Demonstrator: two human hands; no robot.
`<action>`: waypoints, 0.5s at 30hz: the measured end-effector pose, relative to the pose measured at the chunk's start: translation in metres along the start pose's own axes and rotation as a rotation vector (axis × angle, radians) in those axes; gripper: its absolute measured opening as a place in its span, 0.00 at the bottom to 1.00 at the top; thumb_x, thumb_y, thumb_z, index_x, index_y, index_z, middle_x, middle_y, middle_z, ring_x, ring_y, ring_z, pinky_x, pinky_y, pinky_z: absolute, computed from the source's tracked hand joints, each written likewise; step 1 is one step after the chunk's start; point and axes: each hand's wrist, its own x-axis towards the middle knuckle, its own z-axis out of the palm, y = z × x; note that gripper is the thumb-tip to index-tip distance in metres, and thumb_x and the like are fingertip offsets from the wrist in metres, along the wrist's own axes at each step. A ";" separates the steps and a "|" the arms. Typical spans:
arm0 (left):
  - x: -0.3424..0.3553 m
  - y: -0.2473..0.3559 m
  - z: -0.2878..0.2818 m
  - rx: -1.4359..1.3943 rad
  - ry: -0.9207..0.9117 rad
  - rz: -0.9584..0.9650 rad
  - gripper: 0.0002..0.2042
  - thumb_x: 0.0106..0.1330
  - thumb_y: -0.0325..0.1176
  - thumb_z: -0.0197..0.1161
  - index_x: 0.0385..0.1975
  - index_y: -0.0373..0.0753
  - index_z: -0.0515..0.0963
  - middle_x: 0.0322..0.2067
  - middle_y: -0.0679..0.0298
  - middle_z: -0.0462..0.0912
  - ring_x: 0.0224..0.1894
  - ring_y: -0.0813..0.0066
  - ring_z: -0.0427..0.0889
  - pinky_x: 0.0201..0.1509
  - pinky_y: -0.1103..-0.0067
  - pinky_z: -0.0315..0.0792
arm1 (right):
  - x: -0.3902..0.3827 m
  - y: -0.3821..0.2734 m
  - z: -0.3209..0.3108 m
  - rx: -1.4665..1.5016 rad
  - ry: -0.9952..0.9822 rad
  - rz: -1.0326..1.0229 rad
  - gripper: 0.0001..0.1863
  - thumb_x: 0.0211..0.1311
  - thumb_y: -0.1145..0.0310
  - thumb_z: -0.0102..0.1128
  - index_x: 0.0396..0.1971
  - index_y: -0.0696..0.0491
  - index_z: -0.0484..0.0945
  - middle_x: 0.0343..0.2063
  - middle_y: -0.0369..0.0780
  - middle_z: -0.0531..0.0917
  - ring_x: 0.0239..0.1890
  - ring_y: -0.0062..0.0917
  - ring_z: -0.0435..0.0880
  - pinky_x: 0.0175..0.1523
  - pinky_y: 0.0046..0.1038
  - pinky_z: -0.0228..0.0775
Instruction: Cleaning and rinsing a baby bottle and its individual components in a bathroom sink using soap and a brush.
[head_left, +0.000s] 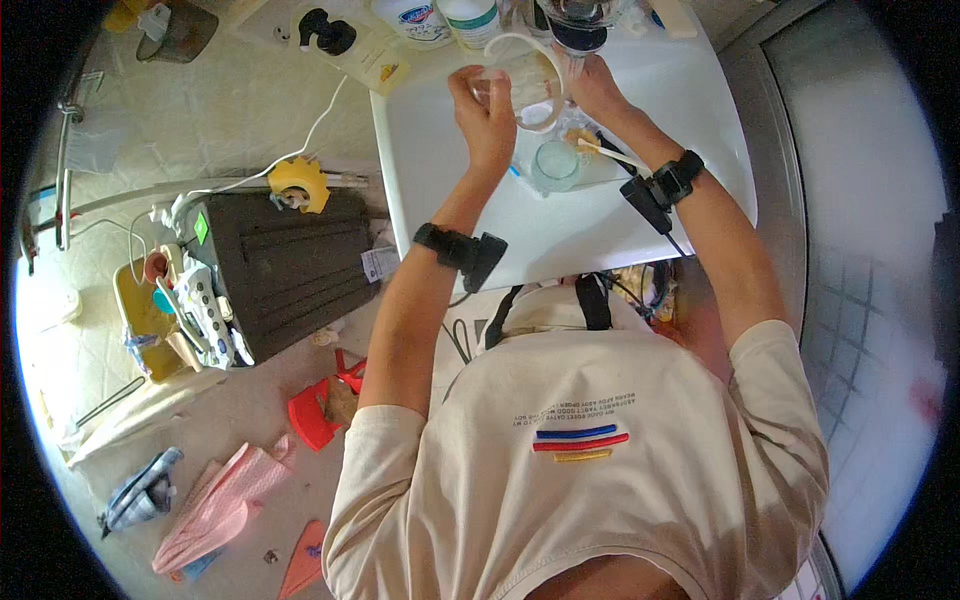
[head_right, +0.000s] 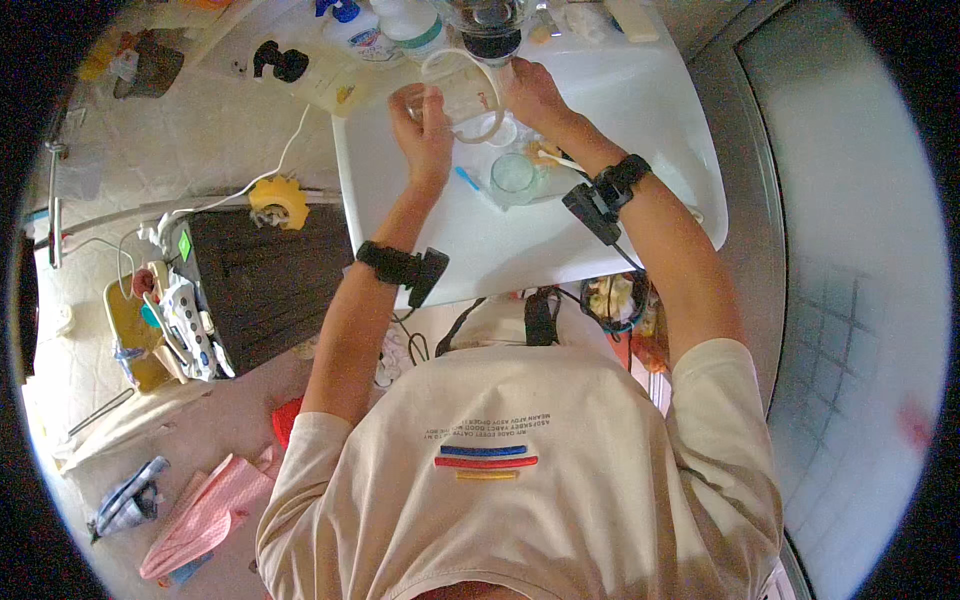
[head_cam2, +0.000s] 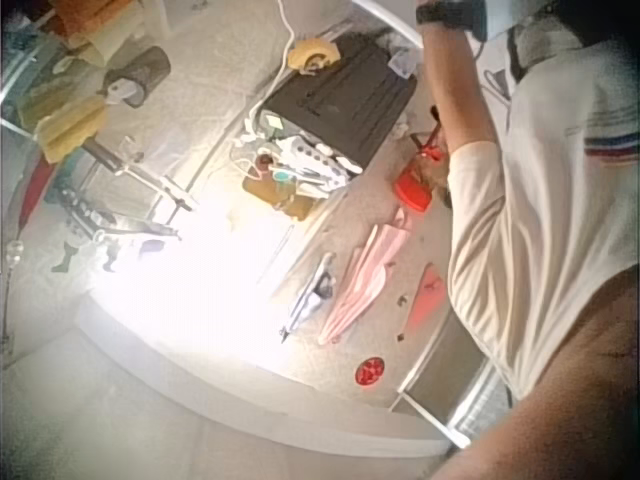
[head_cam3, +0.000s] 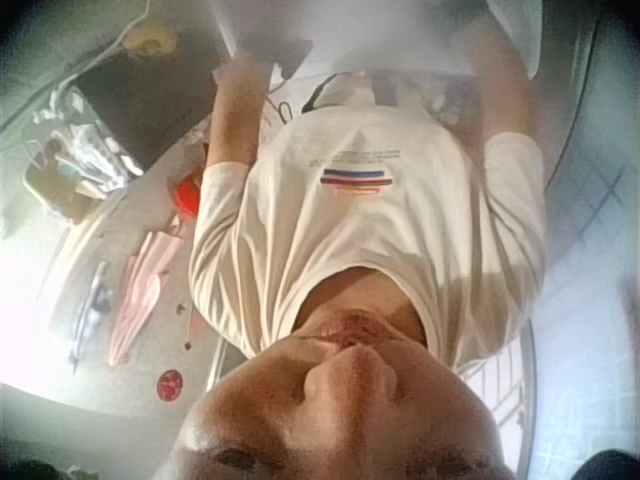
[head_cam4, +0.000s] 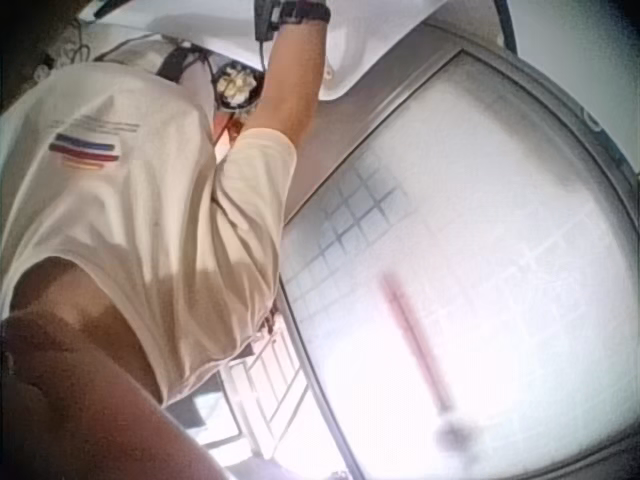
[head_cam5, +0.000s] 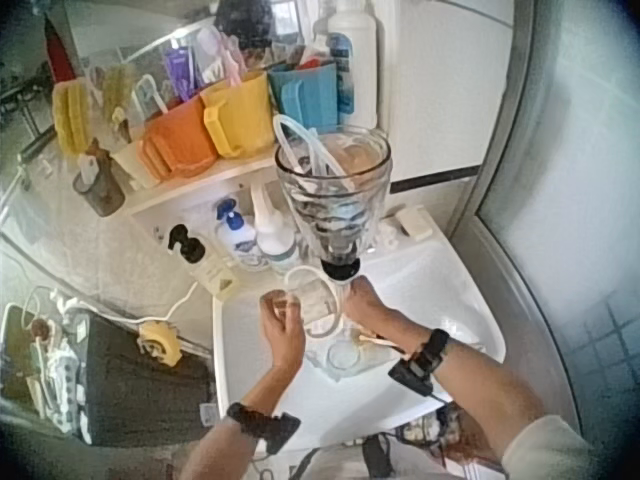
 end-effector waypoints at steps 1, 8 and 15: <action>-0.004 -0.001 0.006 -0.105 -0.018 -0.154 0.15 0.62 0.40 0.51 0.38 0.34 0.64 0.29 0.60 0.73 0.27 0.73 0.73 0.36 0.78 0.69 | -0.002 -0.001 0.002 -0.088 0.081 -0.118 0.26 0.53 0.41 0.45 0.32 0.53 0.69 0.16 0.35 0.72 0.15 0.21 0.71 0.14 0.23 0.59; 0.022 -0.146 -0.014 0.288 -0.395 0.198 0.19 0.65 0.44 0.38 0.38 0.35 0.70 0.35 0.57 0.76 0.36 0.66 0.75 0.42 0.72 0.68 | -0.008 0.013 -0.020 -0.615 0.485 -0.474 0.27 0.43 0.61 0.63 0.43 0.54 0.64 0.38 0.46 0.71 0.41 0.38 0.72 0.45 0.33 0.64; 0.014 -0.171 -0.008 1.218 -0.708 0.635 0.11 0.50 0.32 0.55 0.35 0.44 0.75 0.50 0.50 0.66 0.53 0.49 0.62 0.54 0.62 0.59 | -0.033 0.023 -0.018 -0.727 0.435 -0.384 0.32 0.37 0.64 0.65 0.45 0.54 0.62 0.36 0.47 0.68 0.39 0.39 0.68 0.45 0.34 0.63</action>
